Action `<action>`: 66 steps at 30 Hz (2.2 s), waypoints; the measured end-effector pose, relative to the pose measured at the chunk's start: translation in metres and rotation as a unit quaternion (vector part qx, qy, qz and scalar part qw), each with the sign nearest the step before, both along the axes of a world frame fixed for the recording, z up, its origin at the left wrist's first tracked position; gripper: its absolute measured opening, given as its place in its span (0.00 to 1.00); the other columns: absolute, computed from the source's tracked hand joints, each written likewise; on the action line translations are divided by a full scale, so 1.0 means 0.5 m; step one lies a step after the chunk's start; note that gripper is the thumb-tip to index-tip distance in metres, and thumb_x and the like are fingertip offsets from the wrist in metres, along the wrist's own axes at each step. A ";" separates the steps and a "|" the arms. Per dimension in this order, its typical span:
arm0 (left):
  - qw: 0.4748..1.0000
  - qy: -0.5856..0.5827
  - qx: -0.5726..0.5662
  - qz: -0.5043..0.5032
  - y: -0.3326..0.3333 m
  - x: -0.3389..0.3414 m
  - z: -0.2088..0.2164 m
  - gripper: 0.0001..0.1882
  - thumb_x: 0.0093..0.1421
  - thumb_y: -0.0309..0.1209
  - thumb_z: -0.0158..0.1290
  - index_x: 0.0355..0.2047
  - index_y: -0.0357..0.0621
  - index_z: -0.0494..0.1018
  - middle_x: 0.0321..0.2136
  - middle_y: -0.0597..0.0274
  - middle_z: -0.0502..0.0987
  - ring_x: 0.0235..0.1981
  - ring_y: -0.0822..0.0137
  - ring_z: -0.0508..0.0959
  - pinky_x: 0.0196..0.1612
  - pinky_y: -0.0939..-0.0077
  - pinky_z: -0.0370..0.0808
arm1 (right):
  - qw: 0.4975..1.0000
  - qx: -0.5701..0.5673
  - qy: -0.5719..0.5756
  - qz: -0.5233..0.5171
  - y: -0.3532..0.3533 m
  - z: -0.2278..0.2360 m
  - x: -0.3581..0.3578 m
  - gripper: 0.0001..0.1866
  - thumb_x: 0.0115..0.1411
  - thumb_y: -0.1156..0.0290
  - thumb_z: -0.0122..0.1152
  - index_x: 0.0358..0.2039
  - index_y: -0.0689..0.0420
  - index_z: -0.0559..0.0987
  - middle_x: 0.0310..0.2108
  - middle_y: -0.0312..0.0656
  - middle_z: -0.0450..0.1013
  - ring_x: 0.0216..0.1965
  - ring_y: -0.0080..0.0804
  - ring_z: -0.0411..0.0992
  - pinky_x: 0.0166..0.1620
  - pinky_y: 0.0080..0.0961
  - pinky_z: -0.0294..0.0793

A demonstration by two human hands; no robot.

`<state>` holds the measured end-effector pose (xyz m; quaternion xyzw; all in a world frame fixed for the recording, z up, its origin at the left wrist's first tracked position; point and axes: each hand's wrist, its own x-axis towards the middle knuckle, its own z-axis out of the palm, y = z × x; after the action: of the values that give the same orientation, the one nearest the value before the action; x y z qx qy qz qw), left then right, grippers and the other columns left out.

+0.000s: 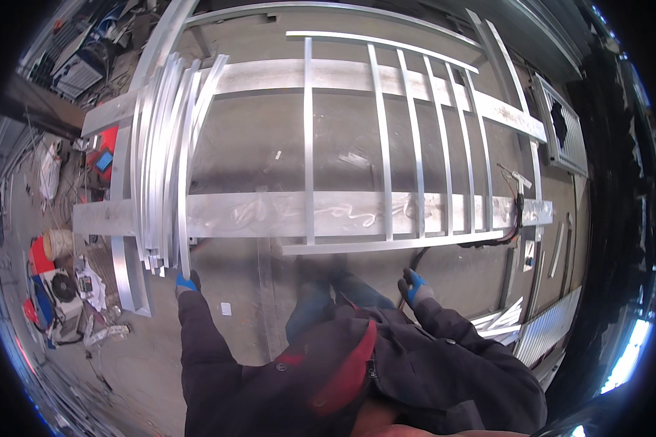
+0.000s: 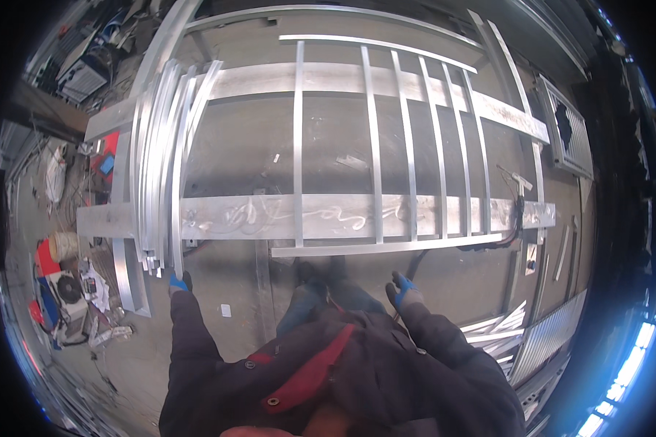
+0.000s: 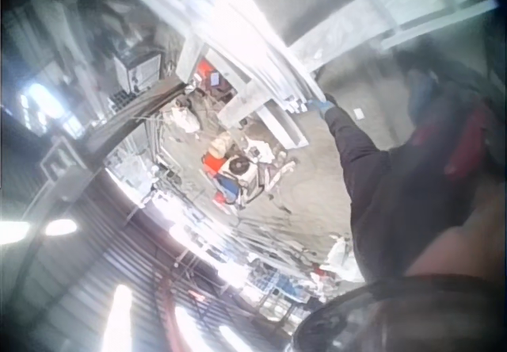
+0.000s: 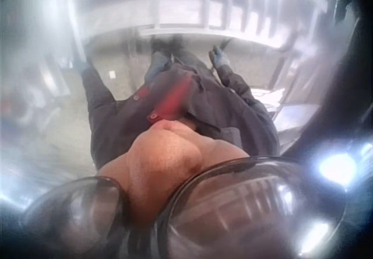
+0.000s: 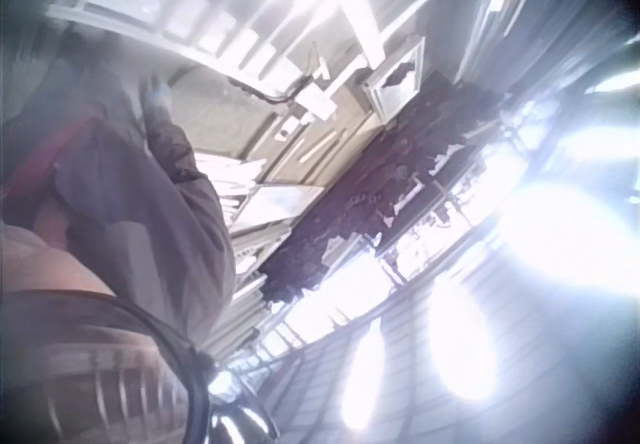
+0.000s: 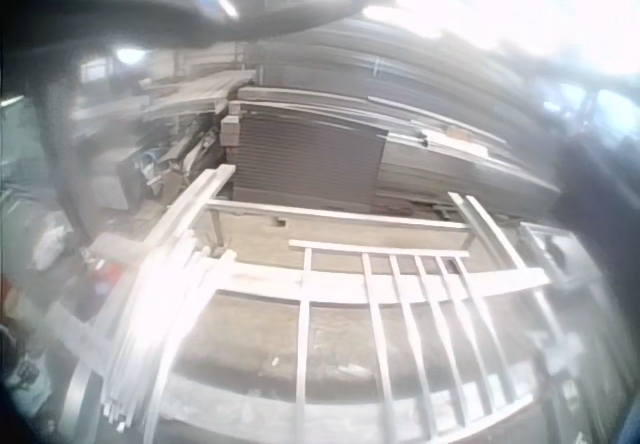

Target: The person uses a pneumatic nail gun to fasten metal strips to a metal frame, then places additional metal strips across the frame to form a grid. The person repeatedly positions and secures the strips by hand.

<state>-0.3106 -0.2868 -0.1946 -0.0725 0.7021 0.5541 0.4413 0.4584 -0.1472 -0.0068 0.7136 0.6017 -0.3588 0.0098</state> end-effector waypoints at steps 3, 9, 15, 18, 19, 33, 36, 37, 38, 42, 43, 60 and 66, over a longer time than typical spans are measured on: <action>0.973 0.142 -0.127 -0.133 -0.008 0.145 -0.021 0.19 0.69 0.48 0.51 0.46 0.48 0.80 0.30 0.60 0.79 0.22 0.63 0.76 0.23 0.62 0.69 | 0.992 0.108 0.039 0.057 0.071 0.025 -0.085 0.26 0.66 0.59 0.64 0.61 0.58 0.77 0.52 0.53 0.80 0.53 0.50 0.80 0.56 0.40 0.78; 0.990 0.038 0.030 -0.130 0.050 0.599 0.134 0.17 0.69 0.39 0.59 0.49 0.39 0.77 0.22 0.68 0.72 0.14 0.69 0.71 0.16 0.71 0.71 | 0.956 -0.032 0.280 0.082 0.196 0.070 -0.309 0.27 0.69 0.59 0.61 0.64 0.58 0.74 0.54 0.53 0.78 0.57 0.44 0.77 0.59 0.36 0.75; 0.925 0.149 0.112 -0.330 0.233 0.896 0.366 0.25 0.72 0.38 0.53 0.64 0.38 0.66 0.47 0.57 0.77 0.46 0.66 0.79 0.43 0.74 0.78 | 0.811 -0.157 0.563 0.037 0.225 0.099 -0.422 0.23 0.73 0.56 0.55 0.60 0.59 0.74 0.51 0.41 0.78 0.53 0.30 0.74 0.56 0.32 0.74; 0.809 0.379 0.082 -0.441 0.289 0.970 0.441 0.25 0.74 0.34 0.51 0.67 0.39 0.62 0.55 0.57 0.73 0.55 0.64 0.76 0.56 0.70 0.75 | 0.806 -0.245 0.539 -0.027 0.262 0.142 -0.417 0.23 0.71 0.48 0.59 0.50 0.56 0.77 0.42 0.37 0.75 0.45 0.26 0.73 0.49 0.28 0.73; 0.841 0.278 0.094 -0.454 0.294 0.981 0.457 0.26 0.72 0.36 0.53 0.65 0.38 0.64 0.56 0.57 0.74 0.54 0.62 0.77 0.55 0.67 0.76 | 0.811 -0.231 0.535 -0.048 0.267 0.162 -0.415 0.24 0.71 0.48 0.59 0.51 0.57 0.77 0.40 0.36 0.75 0.43 0.25 0.72 0.47 0.27 0.73; 0.734 0.282 0.132 -0.603 0.314 1.007 0.375 0.22 0.66 0.35 0.60 0.57 0.39 0.71 0.49 0.52 0.78 0.51 0.57 0.79 0.52 0.65 0.77 | 0.810 -0.171 0.540 -0.153 0.308 0.149 -0.336 0.21 0.70 0.53 0.62 0.51 0.58 0.78 0.24 0.33 0.72 0.24 0.22 0.70 0.28 0.23 0.70; 0.707 0.232 -0.004 -0.668 0.338 0.995 0.381 0.17 0.73 0.38 0.53 0.54 0.40 0.75 0.48 0.58 0.79 0.49 0.65 0.79 0.53 0.69 0.77 | 0.806 -0.148 0.540 -0.191 0.308 0.128 -0.325 0.20 0.70 0.54 0.63 0.50 0.58 0.79 0.25 0.32 0.71 0.23 0.21 0.69 0.27 0.23 0.70; 0.713 0.182 0.079 -0.672 0.349 0.988 0.386 0.18 0.71 0.38 0.55 0.54 0.40 0.75 0.48 0.58 0.80 0.50 0.64 0.80 0.53 0.68 0.77 | 0.803 -0.146 0.542 -0.200 0.310 0.124 -0.320 0.20 0.70 0.55 0.63 0.50 0.58 0.80 0.25 0.31 0.71 0.23 0.21 0.69 0.26 0.24 0.70; 0.707 0.115 0.137 -0.684 0.361 0.977 0.395 0.18 0.69 0.38 0.58 0.54 0.39 0.76 0.49 0.57 0.81 0.50 0.63 0.80 0.54 0.67 0.77 | 0.818 -0.136 0.521 -0.199 0.308 0.122 -0.313 0.20 0.69 0.54 0.64 0.48 0.58 0.80 0.26 0.32 0.72 0.24 0.21 0.69 0.28 0.23 0.70; 0.698 0.041 0.197 -0.687 0.432 0.899 0.473 0.24 0.65 0.36 0.63 0.58 0.37 0.76 0.53 0.54 0.81 0.53 0.62 0.80 0.56 0.64 0.77 | 0.836 -0.101 0.510 -0.176 0.266 0.136 -0.255 0.20 0.67 0.53 0.67 0.45 0.58 0.82 0.28 0.33 0.76 0.27 0.20 0.71 0.30 0.22 0.72; 0.745 0.040 0.171 -0.643 0.471 0.878 0.501 0.26 0.67 0.37 0.62 0.62 0.38 0.74 0.53 0.55 0.81 0.54 0.62 0.79 0.56 0.65 0.77 | 0.863 -0.092 0.472 -0.154 0.251 0.141 -0.241 0.20 0.67 0.52 0.67 0.44 0.58 0.83 0.28 0.34 0.76 0.26 0.20 0.72 0.29 0.23 0.72; 0.770 -0.072 0.427 -0.468 0.587 0.773 0.762 0.18 0.72 0.35 0.55 0.55 0.35 0.76 0.44 0.58 0.82 0.45 0.66 0.80 0.48 0.70 0.77 | 0.917 -0.088 0.382 -0.076 -0.084 0.075 -0.214 0.26 0.68 0.60 0.66 0.60 0.64 0.78 0.45 0.42 0.81 0.46 0.30 0.79 0.51 0.28 0.77; 0.770 -0.194 0.368 -0.484 0.540 0.786 0.763 0.25 0.72 0.37 0.58 0.64 0.37 0.69 0.54 0.57 0.80 0.56 0.64 0.79 0.60 0.65 0.75 | 0.906 -0.134 0.394 -0.083 -0.099 0.033 -0.188 0.26 0.68 0.62 0.67 0.62 0.61 0.77 0.50 0.40 0.81 0.49 0.28 0.78 0.54 0.29 0.77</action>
<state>0.0823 -0.0167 0.1867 0.3385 0.2865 0.4573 0.7709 0.3645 -0.1968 0.0094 0.5536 0.4416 -0.6871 -0.1624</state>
